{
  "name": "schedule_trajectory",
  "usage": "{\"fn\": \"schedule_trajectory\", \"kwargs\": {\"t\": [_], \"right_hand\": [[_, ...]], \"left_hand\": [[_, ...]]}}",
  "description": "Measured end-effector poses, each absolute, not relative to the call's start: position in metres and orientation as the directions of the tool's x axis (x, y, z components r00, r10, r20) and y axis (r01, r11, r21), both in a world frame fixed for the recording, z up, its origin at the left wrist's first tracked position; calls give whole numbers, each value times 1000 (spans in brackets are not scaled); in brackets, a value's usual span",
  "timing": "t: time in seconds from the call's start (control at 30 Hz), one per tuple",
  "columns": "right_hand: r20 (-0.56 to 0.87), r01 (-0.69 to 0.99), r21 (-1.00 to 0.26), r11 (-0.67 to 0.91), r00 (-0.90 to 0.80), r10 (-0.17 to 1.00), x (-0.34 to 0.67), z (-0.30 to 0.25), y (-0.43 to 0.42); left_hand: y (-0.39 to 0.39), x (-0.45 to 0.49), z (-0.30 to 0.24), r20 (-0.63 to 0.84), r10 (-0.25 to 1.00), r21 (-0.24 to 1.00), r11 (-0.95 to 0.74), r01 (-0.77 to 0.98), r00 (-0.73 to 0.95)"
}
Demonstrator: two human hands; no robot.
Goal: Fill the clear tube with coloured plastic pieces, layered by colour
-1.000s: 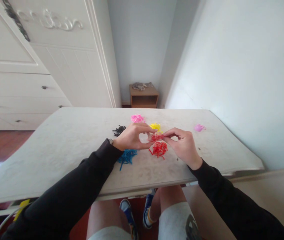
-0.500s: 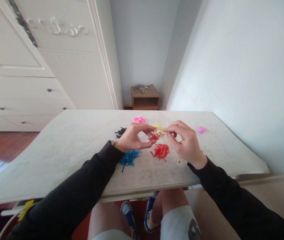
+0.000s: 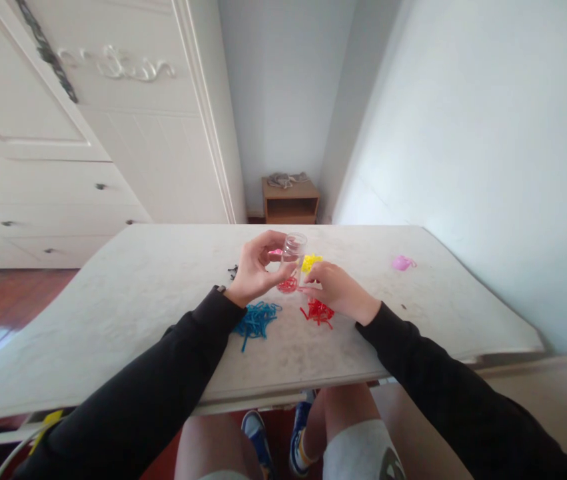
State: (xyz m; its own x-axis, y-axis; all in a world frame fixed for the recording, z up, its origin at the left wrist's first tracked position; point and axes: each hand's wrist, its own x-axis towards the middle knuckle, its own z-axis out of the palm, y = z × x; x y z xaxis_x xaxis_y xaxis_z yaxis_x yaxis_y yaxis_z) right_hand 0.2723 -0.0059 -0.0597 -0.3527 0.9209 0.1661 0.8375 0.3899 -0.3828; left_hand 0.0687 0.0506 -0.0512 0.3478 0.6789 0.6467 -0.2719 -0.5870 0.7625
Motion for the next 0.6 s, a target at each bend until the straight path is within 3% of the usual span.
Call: {"fn": "schedule_trajectory", "kwargs": {"t": [0.1, 0.17, 0.3, 0.43, 0.6], "right_hand": [[87, 861, -370, 350, -343, 935, 264, -63, 0], [106, 869, -345, 356, -341, 934, 264, -61, -1], [302, 849, -400, 346, -235, 924, 277, -47, -10], [576, 740, -509, 439, -86, 813, 292, -21, -26], [575, 721, -463, 516, -198, 793, 288, 0, -37]], "left_hand": [[51, 66, -49, 667, 655, 740, -639, -210, 356], [49, 64, -47, 706, 598, 677, -728, -112, 379], [47, 63, -43, 770, 462, 484, -872, 69, 439], [50, 65, -44, 762, 445, 412, -894, 179, 471], [50, 66, -47, 749, 441, 396, -896, 198, 496]]}}
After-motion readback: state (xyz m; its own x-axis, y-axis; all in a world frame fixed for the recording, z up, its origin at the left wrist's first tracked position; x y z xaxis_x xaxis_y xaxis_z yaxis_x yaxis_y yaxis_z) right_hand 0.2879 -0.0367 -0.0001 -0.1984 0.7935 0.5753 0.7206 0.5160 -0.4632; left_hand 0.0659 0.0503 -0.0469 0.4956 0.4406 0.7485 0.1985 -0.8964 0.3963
